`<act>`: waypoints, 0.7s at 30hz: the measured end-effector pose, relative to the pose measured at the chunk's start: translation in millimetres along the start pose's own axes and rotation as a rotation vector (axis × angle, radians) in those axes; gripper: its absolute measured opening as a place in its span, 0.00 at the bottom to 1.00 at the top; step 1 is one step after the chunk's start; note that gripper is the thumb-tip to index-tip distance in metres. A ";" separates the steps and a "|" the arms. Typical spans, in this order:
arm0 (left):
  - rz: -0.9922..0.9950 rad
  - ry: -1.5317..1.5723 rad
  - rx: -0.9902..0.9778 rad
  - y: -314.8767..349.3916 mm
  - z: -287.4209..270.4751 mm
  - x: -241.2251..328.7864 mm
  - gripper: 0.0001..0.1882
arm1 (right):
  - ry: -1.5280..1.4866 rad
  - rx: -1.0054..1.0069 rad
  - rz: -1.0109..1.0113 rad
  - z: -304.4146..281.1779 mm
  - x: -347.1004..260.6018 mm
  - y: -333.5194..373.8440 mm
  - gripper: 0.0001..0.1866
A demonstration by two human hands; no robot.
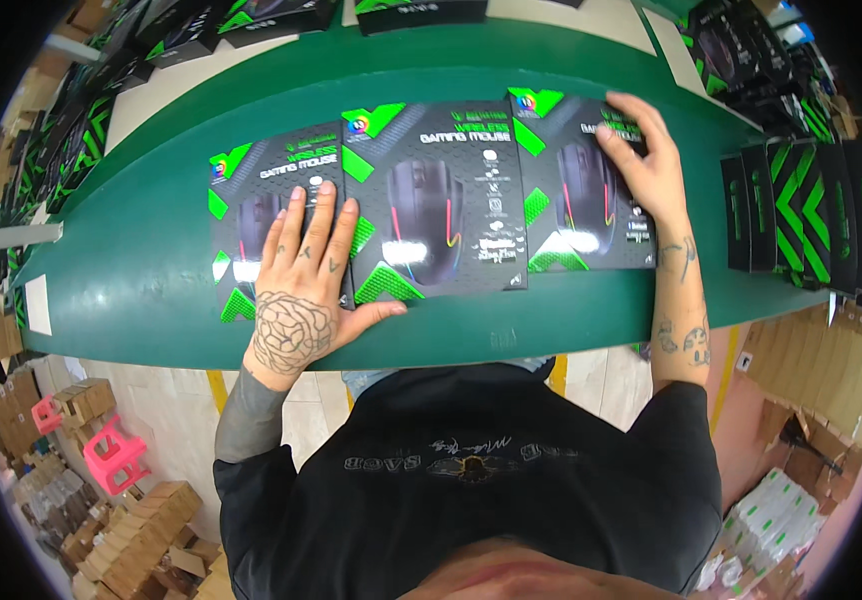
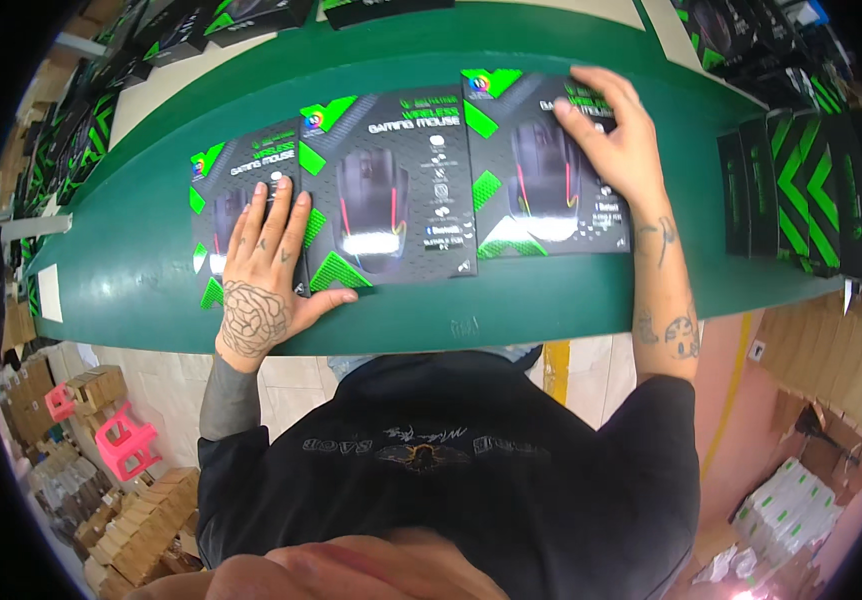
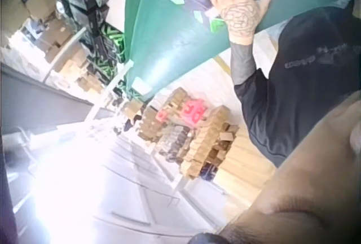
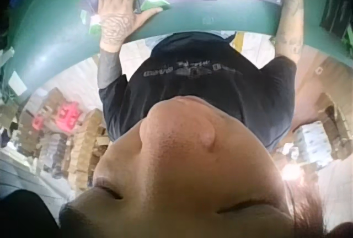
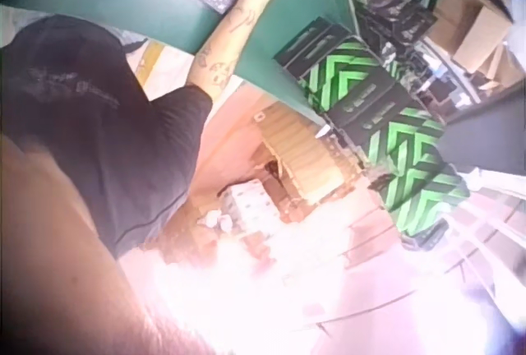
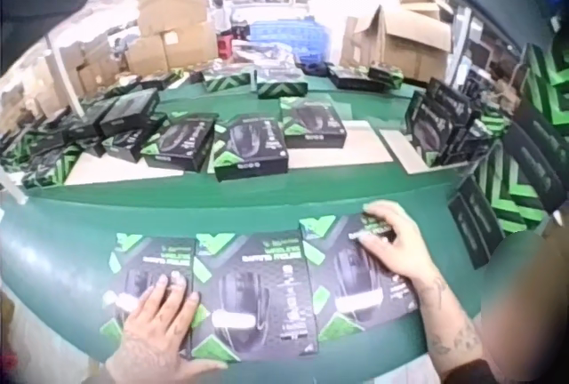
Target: The recorder is seen organizing and checking several boxes of gaming mice on a green production line table.
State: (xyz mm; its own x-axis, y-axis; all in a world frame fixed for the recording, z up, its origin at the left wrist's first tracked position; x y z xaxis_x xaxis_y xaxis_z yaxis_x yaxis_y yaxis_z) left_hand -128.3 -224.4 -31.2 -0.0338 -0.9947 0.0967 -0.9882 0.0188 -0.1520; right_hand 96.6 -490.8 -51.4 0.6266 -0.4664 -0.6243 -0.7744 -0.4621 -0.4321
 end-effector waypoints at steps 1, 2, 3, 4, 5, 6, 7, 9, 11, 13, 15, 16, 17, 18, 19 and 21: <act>0.020 0.015 -0.017 1.6 2.9 2.1 0.54 | -0.150 0.073 0.067 -6.0 13.0 6.0 0.26; 0.019 -0.002 0.015 3.6 1.4 2.4 0.53 | -0.418 0.200 0.304 -6.3 23.2 9.9 0.25; 0.019 -0.017 0.047 4.8 -0.5 4.5 0.52 | -0.388 0.243 0.323 -10.5 41.1 10.8 0.27; 0.022 -0.038 0.069 3.9 -4.1 7.0 0.50 | -0.395 0.216 0.389 -7.4 49.2 13.0 0.29; 0.040 -0.029 0.060 4.5 -1.9 9.2 0.50 | -0.402 0.190 0.454 -4.4 53.4 16.9 0.30; 0.044 -0.036 0.074 5.5 -1.1 8.6 0.49 | -0.391 0.201 0.471 -6.4 51.6 20.4 0.30; 0.047 -0.043 0.095 5.1 -0.6 7.7 0.48 | -0.417 0.149 0.465 -3.3 47.1 19.2 0.32; 0.091 0.130 0.157 9.5 -6.1 -0.5 0.32 | -0.425 0.110 0.471 -0.4 47.1 19.8 0.33; 0.048 -0.148 0.310 27.5 -11.9 0.1 0.13 | -0.539 0.129 0.299 -2.8 34.8 7.4 0.26; -0.085 -0.005 0.320 27.0 -16.9 -1.1 0.09 | -0.601 0.157 0.289 -13.7 21.1 1.4 0.20; -0.306 0.330 0.199 31.7 -8.3 -11.4 0.08 | -0.788 0.014 0.197 -12.3 4.3 -10.3 0.34; -0.346 0.381 0.186 35.4 -6.1 -15.3 0.08 | -0.577 0.047 0.132 -18.9 -20.4 -16.3 0.36; -0.350 0.365 0.182 35.1 -7.8 -16.4 0.08 | -1.191 0.089 0.122 -6.8 -32.0 -13.1 0.40; -0.425 0.440 0.156 32.9 -4.7 -20.8 0.07 | -1.410 -0.058 0.026 -3.7 -55.4 -20.6 0.42; -0.518 0.500 0.135 35.3 -1.3 -28.6 0.07 | -1.641 -0.226 -0.081 -1.0 -80.3 -27.7 0.44; -0.347 0.398 0.263 25.8 -17.6 -15.9 0.06 | -1.474 -0.152 0.159 11.8 -68.4 -27.1 0.40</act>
State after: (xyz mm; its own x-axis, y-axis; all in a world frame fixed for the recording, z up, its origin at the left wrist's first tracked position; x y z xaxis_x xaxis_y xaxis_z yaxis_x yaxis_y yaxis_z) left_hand -155.9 -206.4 -19.3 0.1814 -0.8230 0.5383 -0.8827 -0.3776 -0.2798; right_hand 73.7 -437.5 -4.7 -0.1822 0.6023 -0.7771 -0.7503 -0.5961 -0.2860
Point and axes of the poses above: each hand's wrist, its own y-axis away from the middle knuckle, its own z-axis out of the palm, x = y × z, the point moved 9 cm from there along -y, towards the middle knuckle, and after that the axes turned 8 degrees about -z, right-handed, at the moved point
